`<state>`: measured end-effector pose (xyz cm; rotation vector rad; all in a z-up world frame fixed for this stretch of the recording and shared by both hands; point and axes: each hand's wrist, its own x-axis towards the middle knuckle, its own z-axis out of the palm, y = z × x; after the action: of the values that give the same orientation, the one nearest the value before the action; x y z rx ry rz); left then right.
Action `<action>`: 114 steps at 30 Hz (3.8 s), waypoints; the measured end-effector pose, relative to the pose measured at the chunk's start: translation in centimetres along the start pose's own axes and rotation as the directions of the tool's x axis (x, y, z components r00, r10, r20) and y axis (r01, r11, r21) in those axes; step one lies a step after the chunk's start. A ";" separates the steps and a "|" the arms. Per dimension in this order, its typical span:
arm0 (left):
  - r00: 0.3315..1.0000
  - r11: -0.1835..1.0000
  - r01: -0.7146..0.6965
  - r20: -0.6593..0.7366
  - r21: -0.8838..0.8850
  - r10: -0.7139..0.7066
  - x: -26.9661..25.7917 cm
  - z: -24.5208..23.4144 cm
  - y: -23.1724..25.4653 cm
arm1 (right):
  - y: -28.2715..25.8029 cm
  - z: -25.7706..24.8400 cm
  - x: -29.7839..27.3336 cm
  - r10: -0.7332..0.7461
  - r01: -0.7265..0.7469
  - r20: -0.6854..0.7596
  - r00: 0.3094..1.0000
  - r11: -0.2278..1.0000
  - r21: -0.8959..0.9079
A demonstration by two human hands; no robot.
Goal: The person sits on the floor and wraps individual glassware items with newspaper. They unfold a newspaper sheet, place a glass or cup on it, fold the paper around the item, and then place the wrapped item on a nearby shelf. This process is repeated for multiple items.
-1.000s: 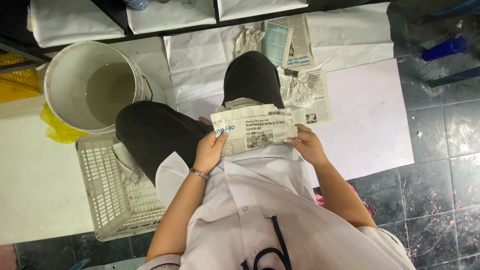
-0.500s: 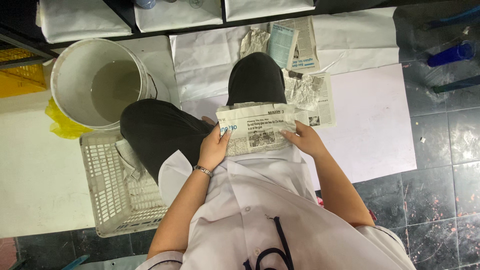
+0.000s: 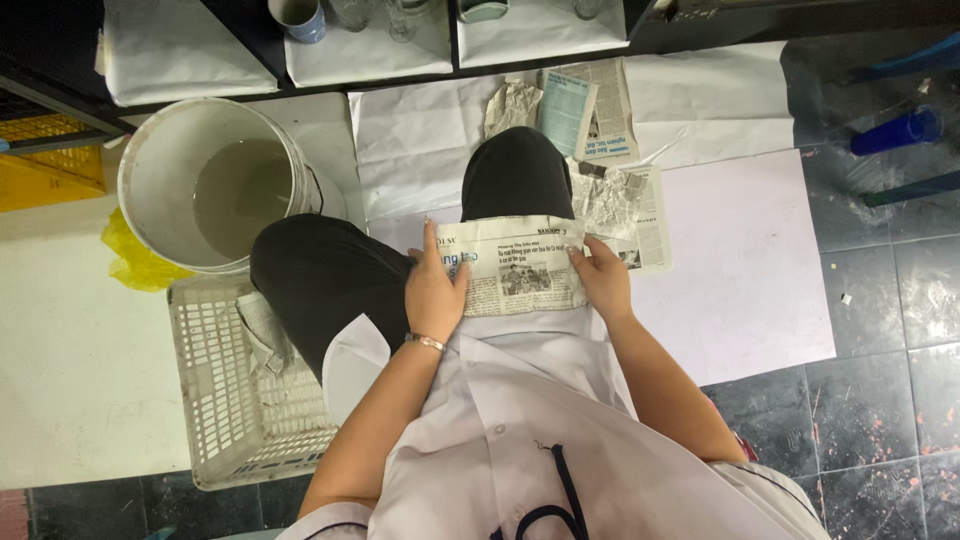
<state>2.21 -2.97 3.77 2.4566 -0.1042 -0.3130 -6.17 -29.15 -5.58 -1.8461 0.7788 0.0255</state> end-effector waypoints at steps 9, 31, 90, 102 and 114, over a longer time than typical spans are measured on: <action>0.650 0.608 -0.760 0.262 0.231 0.713 -0.4 5.6 4.5 | -1.8 0.1 -1.8 -0.111 0.108 -0.084 0.990 0.994 -0.032; 0.696 0.709 -0.687 0.422 0.158 0.580 0.5 7.7 3.0 | 5.2 -4.7 -3.7 -0.270 0.291 -0.109 0.957 0.890 0.351; 0.415 0.731 -0.619 -0.672 0.286 0.614 -5.0 -17.1 5.9 | -17.1 -2.1 -6.5 -0.462 0.456 0.329 0.824 0.884 0.101; 0.929 0.458 0.126 0.266 -0.880 0.256 -2.7 -5.6 -3.2 | -12.5 -1.4 -3.5 -0.228 0.007 0.565 0.793 0.931 0.366; 0.877 0.577 0.225 0.421 -0.785 0.232 -0.3 2.5 -7.9 | -6.9 -0.6 -1.2 -0.442 0.423 0.519 0.731 0.891 0.164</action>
<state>1.29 1.75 -2.97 1.3810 -0.1373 -0.7847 -3.70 -27.64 0.82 -1.8142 -0.0653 0.2285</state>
